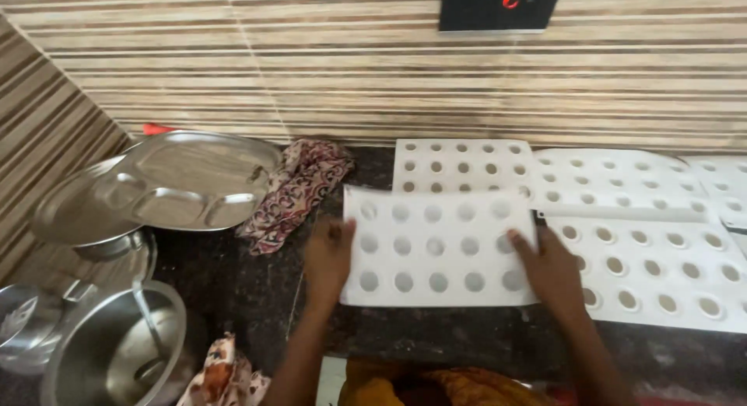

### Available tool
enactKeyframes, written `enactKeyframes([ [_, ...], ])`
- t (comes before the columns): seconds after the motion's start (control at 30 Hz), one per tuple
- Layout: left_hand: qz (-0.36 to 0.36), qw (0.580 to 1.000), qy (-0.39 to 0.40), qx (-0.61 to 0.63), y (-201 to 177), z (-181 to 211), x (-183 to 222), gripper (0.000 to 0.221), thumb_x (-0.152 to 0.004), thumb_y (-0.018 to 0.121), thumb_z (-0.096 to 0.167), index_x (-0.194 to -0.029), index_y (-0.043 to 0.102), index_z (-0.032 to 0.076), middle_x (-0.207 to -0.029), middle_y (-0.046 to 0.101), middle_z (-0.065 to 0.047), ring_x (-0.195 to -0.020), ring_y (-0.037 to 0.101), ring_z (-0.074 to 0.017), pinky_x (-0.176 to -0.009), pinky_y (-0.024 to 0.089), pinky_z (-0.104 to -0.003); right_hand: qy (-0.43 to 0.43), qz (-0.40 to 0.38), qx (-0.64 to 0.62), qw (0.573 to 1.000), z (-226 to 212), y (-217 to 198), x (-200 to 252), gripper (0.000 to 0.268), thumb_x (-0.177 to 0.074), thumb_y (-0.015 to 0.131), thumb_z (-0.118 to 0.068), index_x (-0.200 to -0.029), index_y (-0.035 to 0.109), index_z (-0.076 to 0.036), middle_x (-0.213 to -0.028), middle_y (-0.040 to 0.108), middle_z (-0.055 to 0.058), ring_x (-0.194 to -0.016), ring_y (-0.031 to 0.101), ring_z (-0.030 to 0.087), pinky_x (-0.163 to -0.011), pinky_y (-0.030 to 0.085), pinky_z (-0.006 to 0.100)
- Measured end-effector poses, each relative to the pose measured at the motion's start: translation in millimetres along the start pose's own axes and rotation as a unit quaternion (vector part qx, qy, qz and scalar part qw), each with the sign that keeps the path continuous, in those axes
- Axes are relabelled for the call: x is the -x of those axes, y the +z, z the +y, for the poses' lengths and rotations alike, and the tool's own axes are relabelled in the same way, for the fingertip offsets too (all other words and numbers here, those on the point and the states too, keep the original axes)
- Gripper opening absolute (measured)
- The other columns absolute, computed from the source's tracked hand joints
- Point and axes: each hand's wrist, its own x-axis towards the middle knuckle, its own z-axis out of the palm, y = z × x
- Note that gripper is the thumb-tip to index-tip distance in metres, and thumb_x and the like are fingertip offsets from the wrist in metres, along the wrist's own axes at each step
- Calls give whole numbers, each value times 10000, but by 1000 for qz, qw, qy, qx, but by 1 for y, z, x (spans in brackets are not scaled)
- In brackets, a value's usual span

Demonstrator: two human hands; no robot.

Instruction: The person ladles liquid from a steel pot into the cavities of white plastic molds arranged on the counter, repeating the pour across several molds. Afterwards, the person wipes the pot with a cloth.

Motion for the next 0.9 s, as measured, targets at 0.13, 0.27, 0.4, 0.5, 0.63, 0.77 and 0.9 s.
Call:
enactKeyframes([
  [0.13,-23,998,-59,-25,35,-68,4,255,-909,744,271,-962,687,28,-844,742,-140,-769,717,-251,-707,541,-375,-78,-43,89,992,56,25,-24,460,-922,722,-383,-1247,672,-62,-914,713,182,-818,692,330,-750,546,441],
  [0.27,-20,994,-94,-44,38,-72,4,251,-882,759,260,-988,717,36,-852,758,-126,-783,735,-262,-724,551,-385,-104,-29,45,993,53,21,-25,426,-911,716,-298,-1254,677,-49,-992,755,186,-874,739,328,-769,578,433],
  [0.4,-8,994,-97,-44,45,-48,8,252,-862,774,256,-1013,736,57,-845,757,-108,-762,721,-243,-711,544,-375,16,-80,45,996,12,-13,-9,447,-930,690,-280,-1328,632,-86,-1050,740,135,-805,769,331,-669,637,463],
  [0.5,-13,995,-95,-32,60,-63,7,241,-863,778,257,-994,739,58,-841,762,-101,-751,722,-234,-708,547,-369,-27,-50,105,993,19,-20,-10,408,-922,719,-288,-1269,679,-77,-973,774,160,-830,763,319,-761,606,447],
  [0.63,-38,994,-105,4,64,-75,6,227,-878,767,247,-983,739,48,-847,773,-100,-755,736,-234,-713,556,-369,19,-77,174,982,21,-21,-15,406,-914,742,-318,-1230,690,-69,-956,779,158,-846,756,336,-802,589,462],
  [0.77,-14,998,-52,-39,37,-62,14,264,-872,774,254,-1026,735,43,-859,754,-119,-765,722,-248,-713,548,-369,-57,-47,202,977,13,-21,-11,427,-905,734,-344,-1239,690,-81,-1019,772,145,-898,744,322,-813,581,452],
  [0.9,92,992,58,-63,-43,-1,40,242,-901,748,229,-1022,738,20,-874,731,-139,-738,688,-249,-680,533,-361,-159,-60,150,974,-46,-1,0,455,-903,719,-389,-1255,699,-103,-1119,740,129,-946,730,281,-805,581,443],
])
